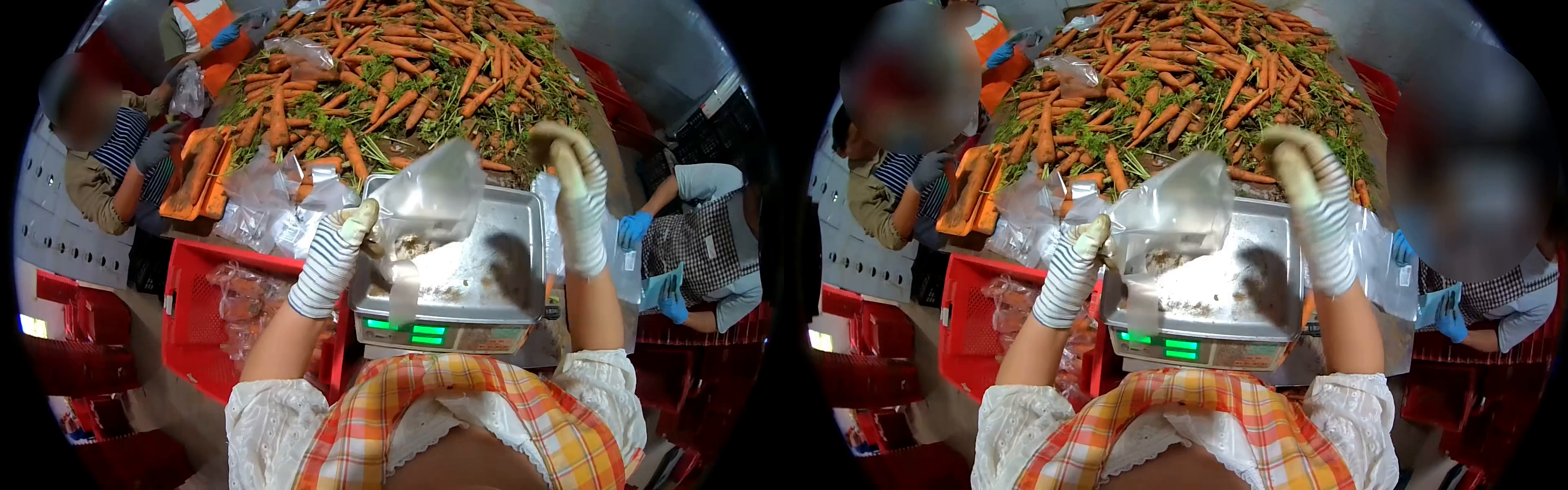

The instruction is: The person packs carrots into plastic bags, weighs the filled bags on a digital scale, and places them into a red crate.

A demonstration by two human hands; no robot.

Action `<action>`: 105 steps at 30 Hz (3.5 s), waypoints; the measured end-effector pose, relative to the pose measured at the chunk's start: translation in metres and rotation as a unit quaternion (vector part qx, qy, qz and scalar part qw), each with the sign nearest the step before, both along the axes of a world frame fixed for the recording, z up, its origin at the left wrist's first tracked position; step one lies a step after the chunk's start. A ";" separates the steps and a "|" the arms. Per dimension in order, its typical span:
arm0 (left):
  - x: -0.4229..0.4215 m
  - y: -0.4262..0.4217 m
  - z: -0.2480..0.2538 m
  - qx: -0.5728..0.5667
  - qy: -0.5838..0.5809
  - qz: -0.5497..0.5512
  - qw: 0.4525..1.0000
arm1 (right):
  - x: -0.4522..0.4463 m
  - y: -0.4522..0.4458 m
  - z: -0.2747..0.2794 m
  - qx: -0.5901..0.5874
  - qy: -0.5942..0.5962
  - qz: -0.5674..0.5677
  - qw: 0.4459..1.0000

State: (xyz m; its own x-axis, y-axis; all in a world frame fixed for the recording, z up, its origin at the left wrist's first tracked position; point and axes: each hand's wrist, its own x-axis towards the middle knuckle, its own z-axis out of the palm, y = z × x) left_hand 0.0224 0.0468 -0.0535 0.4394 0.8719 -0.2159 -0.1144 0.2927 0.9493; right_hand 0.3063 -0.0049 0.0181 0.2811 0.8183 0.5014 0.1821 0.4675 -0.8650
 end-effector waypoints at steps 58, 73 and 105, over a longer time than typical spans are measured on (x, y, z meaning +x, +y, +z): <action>-0.275 -0.521 -0.106 0.133 -0.176 0.365 0.904 | -0.400 -0.398 -0.084 -0.183 -0.360 0.489 0.773; -0.461 -0.700 -0.147 0.158 0.174 0.488 0.841 | -0.646 -0.499 -0.104 -0.332 -0.381 0.581 0.638; -0.349 -0.444 -0.062 0.250 0.429 0.082 0.864 | -0.374 -0.335 -0.084 -0.346 0.380 0.390 0.764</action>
State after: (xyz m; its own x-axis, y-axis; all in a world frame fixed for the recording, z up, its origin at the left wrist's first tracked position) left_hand -0.3269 -0.3972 -0.1159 0.1660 0.9859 0.0211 0.6931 -0.1319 0.7086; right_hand -0.0679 -0.3398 -0.0664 -0.4331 0.8804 -0.1932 -0.5955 -0.4404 -0.6719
